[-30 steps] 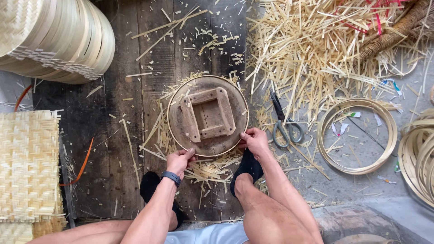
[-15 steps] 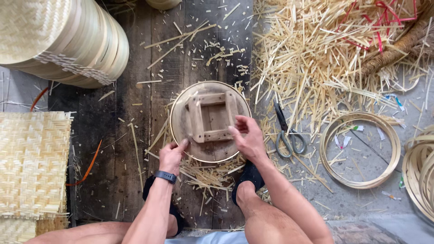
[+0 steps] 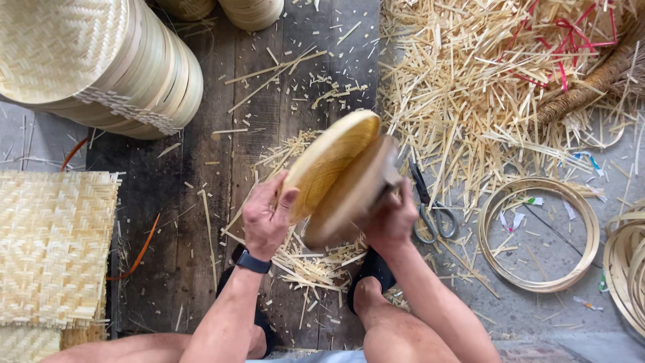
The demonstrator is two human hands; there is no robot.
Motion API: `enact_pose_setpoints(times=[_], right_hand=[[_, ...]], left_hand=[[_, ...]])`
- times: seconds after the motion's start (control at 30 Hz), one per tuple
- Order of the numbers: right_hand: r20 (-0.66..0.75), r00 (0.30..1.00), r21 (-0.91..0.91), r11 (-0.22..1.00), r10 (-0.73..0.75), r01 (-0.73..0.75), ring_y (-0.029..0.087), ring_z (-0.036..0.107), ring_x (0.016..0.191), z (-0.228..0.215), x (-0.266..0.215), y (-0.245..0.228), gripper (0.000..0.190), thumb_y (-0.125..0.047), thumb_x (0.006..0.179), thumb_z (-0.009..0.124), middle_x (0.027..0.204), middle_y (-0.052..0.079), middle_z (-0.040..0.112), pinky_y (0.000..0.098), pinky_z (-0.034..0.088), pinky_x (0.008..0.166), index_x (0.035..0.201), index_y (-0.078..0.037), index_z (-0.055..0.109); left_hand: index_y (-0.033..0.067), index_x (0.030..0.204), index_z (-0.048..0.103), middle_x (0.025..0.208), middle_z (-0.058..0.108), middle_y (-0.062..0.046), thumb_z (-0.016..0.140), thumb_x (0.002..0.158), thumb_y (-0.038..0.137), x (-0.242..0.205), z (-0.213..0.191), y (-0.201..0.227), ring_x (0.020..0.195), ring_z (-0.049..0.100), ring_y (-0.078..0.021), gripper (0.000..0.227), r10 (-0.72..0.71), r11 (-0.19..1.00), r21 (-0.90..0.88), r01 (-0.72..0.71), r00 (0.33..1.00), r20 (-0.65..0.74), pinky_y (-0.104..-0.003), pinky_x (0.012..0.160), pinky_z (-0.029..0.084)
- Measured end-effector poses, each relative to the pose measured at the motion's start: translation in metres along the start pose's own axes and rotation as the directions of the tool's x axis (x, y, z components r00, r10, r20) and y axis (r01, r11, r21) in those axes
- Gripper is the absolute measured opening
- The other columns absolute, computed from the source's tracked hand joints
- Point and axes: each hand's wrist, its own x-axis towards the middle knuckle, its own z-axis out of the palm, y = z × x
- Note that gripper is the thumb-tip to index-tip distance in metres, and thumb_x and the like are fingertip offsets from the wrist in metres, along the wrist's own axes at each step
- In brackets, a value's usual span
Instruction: The person assembles round woven baskets by placing a bamboo ring onto a square woven mat, folding the mat over a wooden mold, and trimming the excess material with shears. The finished baskets are stacked on the floor.
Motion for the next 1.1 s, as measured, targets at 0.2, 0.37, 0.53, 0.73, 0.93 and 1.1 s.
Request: enact_pose_setpoints(times=[0.2, 0.37, 0.53, 0.73, 0.93, 1.1], right_hand=[[0.159, 0.943, -0.145, 0.938, -0.291, 0.314, 0.035, 0.058, 0.126, -0.095, -0.021, 0.007, 0.093, -0.073, 0.093, 0.039, 0.148, 0.025, 0.047, 0.0545, 0.055, 0.097, 0.16, -0.008, 0.032], [0.202, 0.944, -0.307, 0.899, -0.26, 0.313, 0.037, 0.052, 0.128, -0.099, 0.027, 0.058, 0.084, -0.063, 0.1, 0.042, 0.147, 0.025, 0.046, 0.0561, 0.052, 0.099, 0.157, -0.002, 0.03], [0.073, 0.995, -0.309, 0.95, 0.068, -0.042, 0.027, 0.062, 0.125, -0.086, 0.041, 0.067, 0.082, -0.064, 0.1, 0.028, 0.138, 0.021, 0.058, 0.0412, 0.056, 0.104, 0.153, -0.002, 0.037], [-0.019, 0.986, -0.679, 0.726, -0.165, 0.109, 0.028, 0.073, 0.093, -0.124, 0.019, 0.072, 0.061, -0.049, 0.105, 0.038, 0.103, 0.015, 0.077, 0.0408, 0.058, 0.084, 0.125, 0.001, 0.066], [0.165, 0.804, -0.976, 0.023, -0.571, 0.217, 0.032, 0.07, 0.084, -0.143, 0.002, 0.087, 0.035, -0.027, 0.105, 0.048, 0.09, 0.014, 0.072, 0.0415, 0.055, 0.076, 0.098, -0.008, 0.076], [0.137, 0.797, -0.991, -0.093, -0.588, 0.101, 0.041, 0.067, 0.084, -0.143, 0.01, 0.089, 0.027, -0.027, 0.102, 0.058, 0.091, 0.019, 0.069, 0.0481, 0.051, 0.071, 0.094, -0.004, 0.071]], left_hand=[[0.0048, 0.116, 0.077, 0.08, 0.076, -0.013, 0.048, 0.101, 0.054, 0.05, -0.019, -0.036, 0.068, 0.071, -0.0227, 0.059, -0.15, 0.962, 0.195, 0.191, 0.967, -0.208, -0.036, 0.056, 0.056], [0.0019, 0.118, 0.073, 0.094, 0.076, -0.012, 0.052, 0.109, 0.052, 0.102, -0.083, -0.05, 0.082, 0.073, -0.0187, 0.055, -0.095, 0.966, 0.208, 0.151, 0.962, -0.255, -0.032, 0.069, 0.06], [0.0033, 0.113, 0.075, 0.096, 0.078, -0.009, 0.061, 0.104, 0.047, 0.119, -0.08, -0.085, 0.086, 0.072, -0.0161, 0.047, -0.241, 0.965, 0.08, 0.249, 0.966, -0.096, -0.03, 0.074, 0.058], [0.0012, 0.112, 0.078, 0.091, 0.076, -0.013, 0.066, 0.105, 0.041, 0.101, -0.011, -0.134, 0.076, 0.066, -0.0141, 0.042, -0.484, 0.872, -0.014, 0.489, 0.867, 0.116, -0.032, 0.072, 0.054], [0.0044, 0.115, 0.068, 0.115, 0.07, -0.016, 0.071, 0.099, 0.032, 0.062, 0.051, -0.058, 0.115, 0.061, -0.0313, 0.032, 0.391, 0.806, 0.457, -0.375, 0.918, 0.063, -0.046, 0.104, 0.048], [-0.0047, 0.136, 0.055, 0.141, 0.056, -0.026, 0.065, 0.09, 0.031, -0.044, 0.111, 0.007, 0.135, 0.046, -0.0392, 0.059, 0.261, 0.832, 0.311, -0.459, 0.819, 0.51, -0.051, 0.107, 0.039]])
